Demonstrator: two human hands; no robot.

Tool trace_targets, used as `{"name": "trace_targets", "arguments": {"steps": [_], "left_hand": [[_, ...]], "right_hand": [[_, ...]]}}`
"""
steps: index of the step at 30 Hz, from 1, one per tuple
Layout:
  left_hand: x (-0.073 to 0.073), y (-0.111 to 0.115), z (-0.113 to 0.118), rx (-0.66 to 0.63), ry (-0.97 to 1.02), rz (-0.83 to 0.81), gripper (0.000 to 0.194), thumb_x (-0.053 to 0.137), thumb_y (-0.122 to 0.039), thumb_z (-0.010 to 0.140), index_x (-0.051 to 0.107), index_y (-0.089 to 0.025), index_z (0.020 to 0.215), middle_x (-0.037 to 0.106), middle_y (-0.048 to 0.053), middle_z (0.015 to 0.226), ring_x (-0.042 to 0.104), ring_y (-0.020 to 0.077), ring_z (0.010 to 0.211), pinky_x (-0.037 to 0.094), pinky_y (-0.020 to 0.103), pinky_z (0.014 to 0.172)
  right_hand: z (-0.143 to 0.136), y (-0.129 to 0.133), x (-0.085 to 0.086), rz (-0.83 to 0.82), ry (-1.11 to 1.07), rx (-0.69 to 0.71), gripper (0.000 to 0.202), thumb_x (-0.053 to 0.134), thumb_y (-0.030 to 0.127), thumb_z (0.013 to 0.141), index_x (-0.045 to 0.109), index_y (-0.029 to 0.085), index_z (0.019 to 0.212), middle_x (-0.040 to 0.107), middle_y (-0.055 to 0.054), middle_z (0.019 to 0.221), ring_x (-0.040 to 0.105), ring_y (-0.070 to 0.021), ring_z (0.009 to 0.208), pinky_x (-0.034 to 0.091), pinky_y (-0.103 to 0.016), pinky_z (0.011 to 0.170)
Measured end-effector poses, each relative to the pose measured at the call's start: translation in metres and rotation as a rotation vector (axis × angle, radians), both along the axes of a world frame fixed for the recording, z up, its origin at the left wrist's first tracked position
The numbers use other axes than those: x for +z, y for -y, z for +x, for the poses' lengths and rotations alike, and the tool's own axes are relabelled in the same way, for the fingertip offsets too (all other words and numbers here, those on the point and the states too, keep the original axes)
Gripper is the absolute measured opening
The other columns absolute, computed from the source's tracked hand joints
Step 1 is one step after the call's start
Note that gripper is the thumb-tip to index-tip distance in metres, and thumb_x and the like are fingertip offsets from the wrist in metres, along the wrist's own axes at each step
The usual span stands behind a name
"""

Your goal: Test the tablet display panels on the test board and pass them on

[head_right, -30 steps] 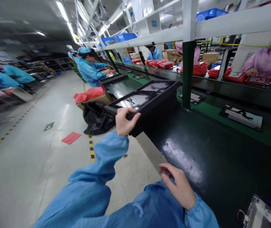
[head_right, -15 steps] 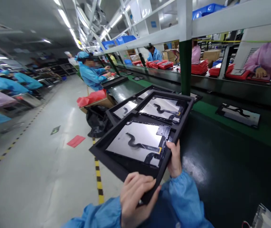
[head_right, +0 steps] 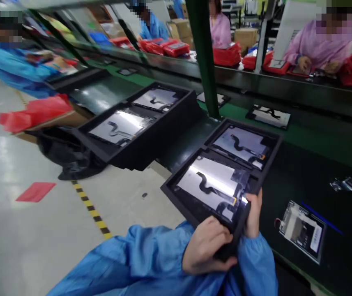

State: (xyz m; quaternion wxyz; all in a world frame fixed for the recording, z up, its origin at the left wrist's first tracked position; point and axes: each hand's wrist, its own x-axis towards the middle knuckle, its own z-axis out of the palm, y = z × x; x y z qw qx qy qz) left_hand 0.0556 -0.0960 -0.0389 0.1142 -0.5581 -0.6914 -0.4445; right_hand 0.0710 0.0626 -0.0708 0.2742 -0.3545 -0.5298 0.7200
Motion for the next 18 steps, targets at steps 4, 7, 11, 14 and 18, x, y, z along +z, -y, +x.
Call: {"name": "trace_targets", "arguments": {"steps": [4, 7, 11, 14, 18], "left_hand": [[-0.026, -0.01, -0.017, 0.069, -0.052, -0.044, 0.017, 0.063, -0.034, 0.091, 0.062, -0.016, 0.09, 0.071, 0.005, 0.077, 0.063, 0.0172, 0.064, 0.043, 0.035, 0.059], [-0.035, -0.012, -0.029, 0.074, -0.133, -0.094, 0.018, 0.064, -0.033, 0.092, 0.064, -0.015, 0.091, 0.069, 0.004, 0.071, 0.061, 0.0186, 0.063, 0.044, 0.035, 0.062], [-0.022, 0.003, -0.053, -0.107, -0.117, -0.163, 0.036, 0.064, -0.05, 0.094, 0.066, -0.015, 0.104, 0.073, 0.006, 0.081, 0.064, 0.0189, 0.071, 0.046, 0.035, 0.068], [-0.009, 0.028, -0.091, 0.093, -0.027, -0.18, 0.019, 0.054, -0.033, 0.1, 0.067, -0.02, 0.102, 0.074, 0.005, 0.088, 0.066, 0.0196, 0.079, 0.047, 0.035, 0.074], [-0.015, 0.06, -0.151, 0.745, 0.011, -0.278, 0.031, 0.052, -0.029, 0.093, 0.068, -0.012, 0.114, 0.069, 0.018, 0.111, 0.063, 0.0341, 0.106, 0.048, 0.046, 0.091]], "right_hand": [[-0.027, -0.004, 0.005, 0.205, 0.165, -0.015, 0.069, 0.055, 0.042, 0.075, 0.05, 0.018, 0.139, 0.065, -0.009, 0.127, 0.061, -0.0279, 0.116, 0.05, -0.043, 0.099], [-0.02, -0.001, 0.028, 0.68, 0.198, -0.008, 0.078, 0.057, 0.041, 0.084, 0.033, 0.019, 0.155, 0.033, -0.013, 0.162, 0.029, -0.0301, 0.151, 0.027, -0.052, 0.122], [0.033, -0.024, 0.067, 0.984, 0.178, -0.067, 0.052, 0.053, 0.033, 0.094, 0.05, 0.025, 0.145, 0.041, -0.01, 0.157, 0.043, -0.0287, 0.143, 0.042, -0.048, 0.112], [0.087, -0.081, 0.073, 1.09, 0.461, -0.222, 0.033, 0.05, 0.033, 0.097, 0.071, 0.021, 0.119, 0.069, -0.01, 0.116, 0.065, -0.023, 0.105, 0.05, -0.038, 0.09], [0.146, -0.167, 0.049, 1.26, 0.989, -0.133, 0.036, 0.057, 0.035, 0.086, 0.076, 0.025, 0.116, 0.07, -0.012, 0.113, 0.064, -0.0241, 0.079, 0.044, -0.041, 0.069]]}}
